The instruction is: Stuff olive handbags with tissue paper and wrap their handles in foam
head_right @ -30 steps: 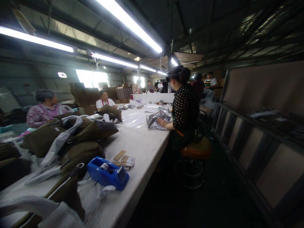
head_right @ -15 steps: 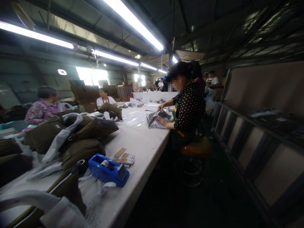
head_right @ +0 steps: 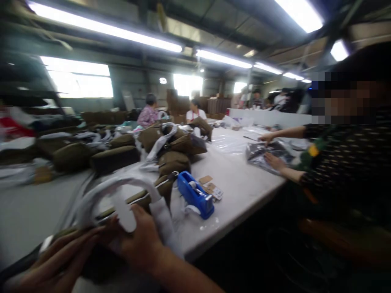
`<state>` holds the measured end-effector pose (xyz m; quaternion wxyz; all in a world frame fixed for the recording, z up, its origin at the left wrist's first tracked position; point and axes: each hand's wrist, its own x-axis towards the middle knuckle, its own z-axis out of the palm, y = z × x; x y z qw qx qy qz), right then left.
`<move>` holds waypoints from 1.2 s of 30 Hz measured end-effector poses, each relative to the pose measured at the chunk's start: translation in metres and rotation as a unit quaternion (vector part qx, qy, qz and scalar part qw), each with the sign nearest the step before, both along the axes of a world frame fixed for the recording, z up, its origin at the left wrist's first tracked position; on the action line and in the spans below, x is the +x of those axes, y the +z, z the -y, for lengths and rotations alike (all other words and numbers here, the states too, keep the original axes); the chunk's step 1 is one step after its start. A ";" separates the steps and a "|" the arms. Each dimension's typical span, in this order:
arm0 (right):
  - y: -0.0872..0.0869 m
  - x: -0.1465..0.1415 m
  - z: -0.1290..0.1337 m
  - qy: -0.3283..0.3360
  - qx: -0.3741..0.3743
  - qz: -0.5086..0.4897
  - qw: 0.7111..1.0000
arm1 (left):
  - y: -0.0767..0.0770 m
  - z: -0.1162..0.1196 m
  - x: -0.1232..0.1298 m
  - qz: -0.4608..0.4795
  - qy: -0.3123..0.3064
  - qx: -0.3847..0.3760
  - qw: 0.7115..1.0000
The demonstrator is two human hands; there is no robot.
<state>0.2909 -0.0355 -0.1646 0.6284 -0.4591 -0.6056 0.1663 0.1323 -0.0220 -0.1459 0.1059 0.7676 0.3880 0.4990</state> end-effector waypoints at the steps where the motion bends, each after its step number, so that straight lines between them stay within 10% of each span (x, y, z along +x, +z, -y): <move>1: -0.001 -0.001 0.000 0.047 -0.008 -0.057 0.997 | -0.001 0.005 -0.007 -0.009 0.018 -0.002 1.000; 6: -0.004 -0.001 0.003 0.187 -0.085 -0.199 0.958 | 0.005 0.012 -0.006 0.036 0.000 -0.059 0.998; 36: -0.004 0.007 0.011 0.073 -0.066 -0.029 0.995 | 0.006 0.024 -0.008 0.105 0.003 -0.095 0.990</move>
